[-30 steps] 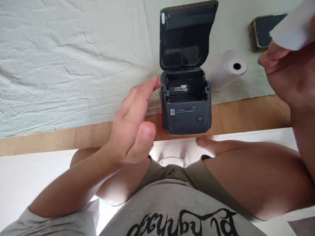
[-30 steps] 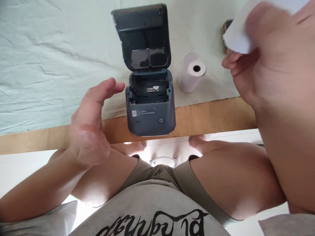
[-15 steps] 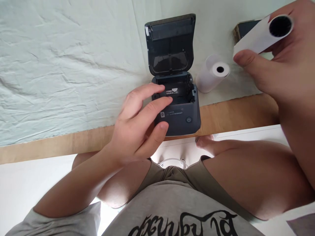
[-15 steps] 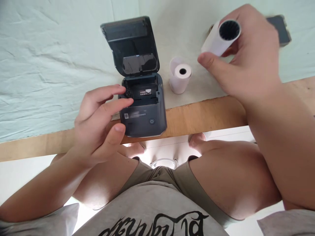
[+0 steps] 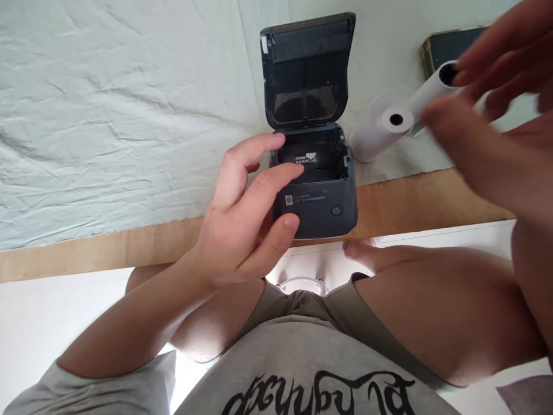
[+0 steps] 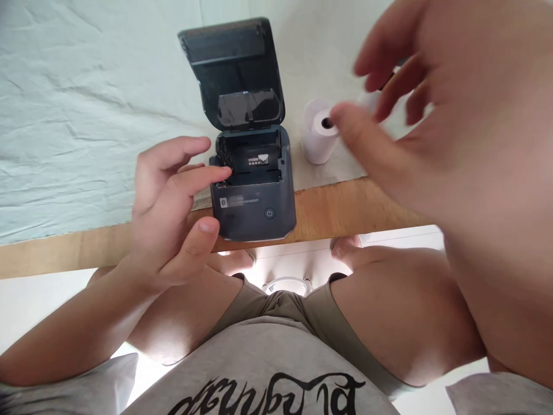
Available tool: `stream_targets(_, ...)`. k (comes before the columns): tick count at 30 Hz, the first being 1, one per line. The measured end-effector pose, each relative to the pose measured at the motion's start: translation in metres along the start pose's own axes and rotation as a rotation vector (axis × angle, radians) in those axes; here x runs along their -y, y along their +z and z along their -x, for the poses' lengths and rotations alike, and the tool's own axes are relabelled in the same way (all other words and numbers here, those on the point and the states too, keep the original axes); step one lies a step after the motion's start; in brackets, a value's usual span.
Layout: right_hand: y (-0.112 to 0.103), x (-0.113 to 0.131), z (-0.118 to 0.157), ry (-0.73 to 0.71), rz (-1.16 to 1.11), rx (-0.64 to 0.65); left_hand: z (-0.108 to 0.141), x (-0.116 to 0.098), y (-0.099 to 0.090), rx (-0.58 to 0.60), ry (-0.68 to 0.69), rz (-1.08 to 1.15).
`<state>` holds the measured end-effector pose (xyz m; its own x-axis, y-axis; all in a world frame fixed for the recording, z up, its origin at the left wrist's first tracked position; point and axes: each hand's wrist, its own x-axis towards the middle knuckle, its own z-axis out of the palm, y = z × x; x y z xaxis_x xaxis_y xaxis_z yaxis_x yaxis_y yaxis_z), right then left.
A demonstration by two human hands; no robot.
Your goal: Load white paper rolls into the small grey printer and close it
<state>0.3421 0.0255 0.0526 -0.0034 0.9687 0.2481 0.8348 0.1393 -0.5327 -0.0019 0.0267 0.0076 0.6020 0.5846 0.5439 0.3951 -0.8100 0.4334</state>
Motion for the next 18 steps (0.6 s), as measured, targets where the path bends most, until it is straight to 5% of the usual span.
stream_targets(5, 0.015, 0.011, -0.005, -0.100, 0.250, 0.126, 0.001, -0.002, 0.000, 0.000, -0.029, -0.001)
stream_targets(6, 0.017, 0.011, -0.005, -0.106, 0.234, 0.119, 0.001, -0.002, 0.000, -0.028, 0.028, 0.031)
stream_targets(18, 0.031, 0.019, -0.005, -0.191, -0.041, 0.217, 0.002, -0.007, -0.003, 0.133, -0.231, -0.009)
